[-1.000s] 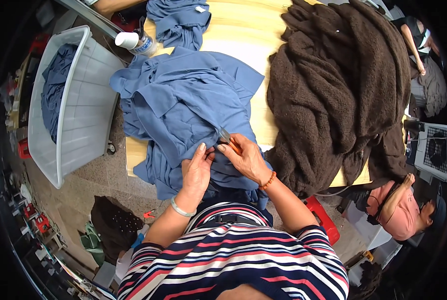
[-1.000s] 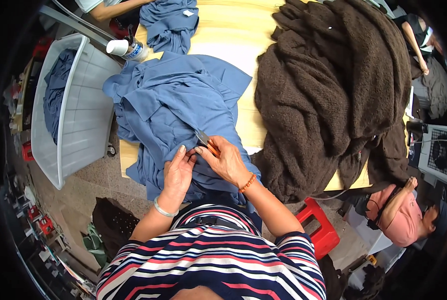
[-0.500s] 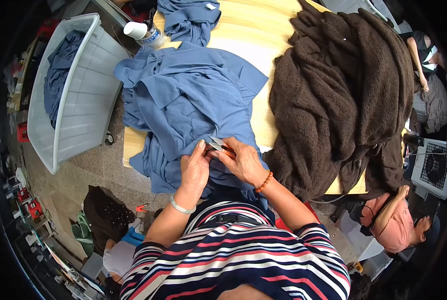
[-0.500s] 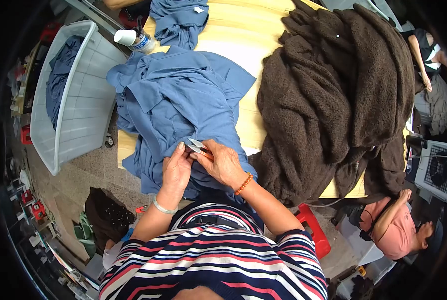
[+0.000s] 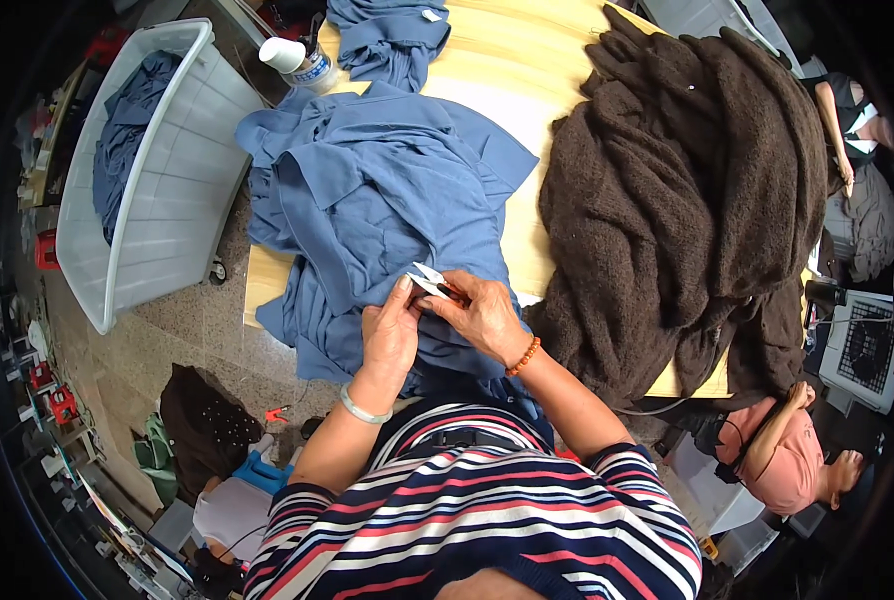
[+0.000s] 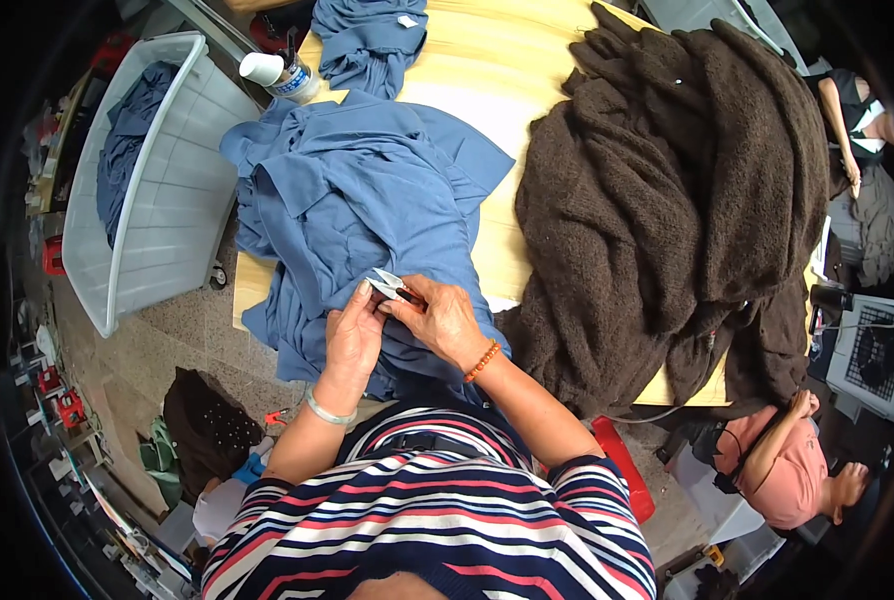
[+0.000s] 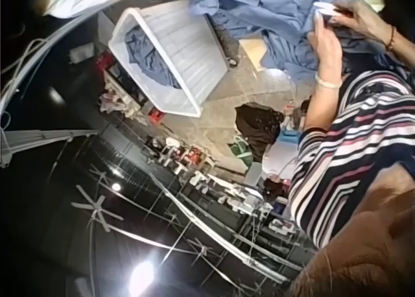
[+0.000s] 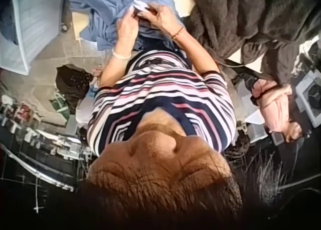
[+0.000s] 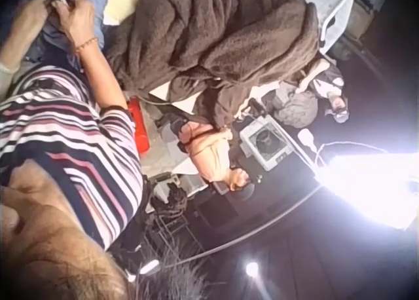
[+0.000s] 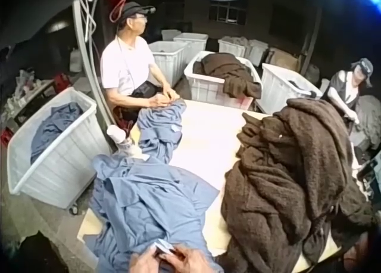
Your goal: Inspecting garments and trimming loose threads using a pair of scissors.
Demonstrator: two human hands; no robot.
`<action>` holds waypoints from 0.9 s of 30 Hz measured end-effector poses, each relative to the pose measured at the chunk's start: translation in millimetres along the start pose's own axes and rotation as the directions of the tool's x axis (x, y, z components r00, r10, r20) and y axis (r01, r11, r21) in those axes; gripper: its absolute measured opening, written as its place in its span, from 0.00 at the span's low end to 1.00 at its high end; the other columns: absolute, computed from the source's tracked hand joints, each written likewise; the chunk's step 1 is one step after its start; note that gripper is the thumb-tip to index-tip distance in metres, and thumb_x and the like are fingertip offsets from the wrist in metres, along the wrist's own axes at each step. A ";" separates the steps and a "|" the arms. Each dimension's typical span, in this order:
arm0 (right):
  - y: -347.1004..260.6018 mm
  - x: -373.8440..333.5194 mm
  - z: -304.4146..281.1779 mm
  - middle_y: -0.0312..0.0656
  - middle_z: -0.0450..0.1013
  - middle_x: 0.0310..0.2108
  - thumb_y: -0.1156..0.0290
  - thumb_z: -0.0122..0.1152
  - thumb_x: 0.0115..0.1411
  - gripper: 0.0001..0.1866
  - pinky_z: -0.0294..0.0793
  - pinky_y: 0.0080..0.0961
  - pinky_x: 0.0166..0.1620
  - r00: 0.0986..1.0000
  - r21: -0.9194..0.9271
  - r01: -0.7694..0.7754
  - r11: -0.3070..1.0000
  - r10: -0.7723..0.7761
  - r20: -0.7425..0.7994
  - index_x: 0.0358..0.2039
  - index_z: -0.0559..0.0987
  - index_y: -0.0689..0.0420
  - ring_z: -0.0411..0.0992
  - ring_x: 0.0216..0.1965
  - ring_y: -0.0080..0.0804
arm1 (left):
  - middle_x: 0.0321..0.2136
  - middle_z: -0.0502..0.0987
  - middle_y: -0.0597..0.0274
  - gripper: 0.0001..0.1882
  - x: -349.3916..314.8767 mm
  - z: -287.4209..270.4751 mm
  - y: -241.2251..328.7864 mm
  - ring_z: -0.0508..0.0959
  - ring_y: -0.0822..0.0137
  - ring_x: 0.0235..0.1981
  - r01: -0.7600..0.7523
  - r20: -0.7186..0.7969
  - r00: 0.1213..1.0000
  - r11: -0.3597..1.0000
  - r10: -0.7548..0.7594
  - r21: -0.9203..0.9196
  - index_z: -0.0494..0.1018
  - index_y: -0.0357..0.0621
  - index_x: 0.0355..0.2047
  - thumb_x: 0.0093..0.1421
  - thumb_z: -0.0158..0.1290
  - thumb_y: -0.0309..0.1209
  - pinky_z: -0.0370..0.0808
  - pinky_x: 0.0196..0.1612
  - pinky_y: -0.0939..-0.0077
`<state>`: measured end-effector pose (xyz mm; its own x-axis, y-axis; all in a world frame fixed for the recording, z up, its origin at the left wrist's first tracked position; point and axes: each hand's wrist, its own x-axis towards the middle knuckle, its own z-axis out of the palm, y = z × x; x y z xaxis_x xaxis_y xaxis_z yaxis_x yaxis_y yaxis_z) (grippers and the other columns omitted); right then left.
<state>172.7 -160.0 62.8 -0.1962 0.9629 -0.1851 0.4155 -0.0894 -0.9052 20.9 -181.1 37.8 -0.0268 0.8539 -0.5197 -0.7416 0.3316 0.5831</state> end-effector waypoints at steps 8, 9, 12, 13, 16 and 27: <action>-1.0 3.8 -2.4 0.48 0.75 0.21 0.62 0.67 0.55 0.15 0.72 0.30 0.28 0.998 -0.019 -0.043 0.999 0.043 0.040 0.37 0.81 0.59 0.72 0.20 0.38 | 0.38 0.79 0.58 0.07 -2.6 1.6 0.1 0.78 0.67 0.39 -0.012 -0.009 1.000 0.999 0.012 0.030 0.77 0.36 0.38 0.63 0.55 0.28 0.75 0.43 0.73; -1.4 3.6 -3.9 0.47 0.74 0.21 0.62 0.68 0.55 0.16 0.71 0.29 0.27 0.998 -0.021 -0.049 0.999 0.049 0.039 0.37 0.81 0.60 0.71 0.20 0.36 | 0.38 0.79 0.58 0.07 -2.4 0.0 0.0 0.78 0.67 0.39 -0.015 -0.012 1.000 0.999 0.016 0.028 0.77 0.36 0.38 0.63 0.55 0.28 0.75 0.43 0.73; 6.5 -0.2 -2.5 0.45 0.74 0.21 0.62 0.69 0.54 0.17 0.71 0.28 0.27 0.995 0.017 -0.091 0.996 0.090 0.031 0.38 0.81 0.61 0.71 0.19 0.34 | 0.37 0.79 0.58 0.08 -0.6 -8.7 2.4 0.78 0.69 0.36 -0.002 -0.082 0.997 1.000 0.004 0.029 0.76 0.38 0.38 0.63 0.55 0.30 0.75 0.39 0.76; 7.4 -1.5 -3.5 0.45 0.74 0.21 0.62 0.69 0.54 0.17 0.71 0.28 0.27 0.996 0.016 -0.088 0.996 0.088 0.035 0.38 0.81 0.61 0.71 0.19 0.34 | 0.37 0.79 0.57 0.08 0.8 -11.4 5.4 0.77 0.69 0.34 0.012 -0.114 0.993 0.999 -0.017 -0.043 0.75 0.38 0.38 0.63 0.55 0.31 0.75 0.37 0.77; 6.8 -3.9 -4.9 0.44 0.74 0.21 0.61 0.69 0.54 0.17 0.71 0.29 0.27 0.998 -0.038 -0.033 0.999 0.035 0.051 0.38 0.80 0.61 0.71 0.19 0.35 | 0.37 0.79 0.54 0.11 3.9 -21.2 10.6 0.76 0.69 0.31 0.011 -0.180 0.983 0.991 -0.035 -0.135 0.73 0.40 0.39 0.65 0.53 0.36 0.75 0.34 0.77; -9.6 -1.8 6.8 0.48 0.76 0.27 0.63 0.65 0.59 0.19 0.74 0.31 0.30 0.987 -0.065 0.107 0.992 -0.098 0.130 0.46 0.74 0.61 0.76 0.25 0.40 | 0.33 0.78 0.59 0.14 -14.8 -14.3 11.0 0.78 0.68 0.35 -0.182 -0.138 0.974 0.983 0.182 0.009 0.74 0.38 0.36 0.67 0.50 0.37 0.75 0.39 0.74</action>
<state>163.0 -162.6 69.1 -0.3494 0.9259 -0.1435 0.4487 0.0309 -0.8932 3.5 -195.8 42.9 -0.2531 0.8364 -0.4861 -0.7179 0.1744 0.6739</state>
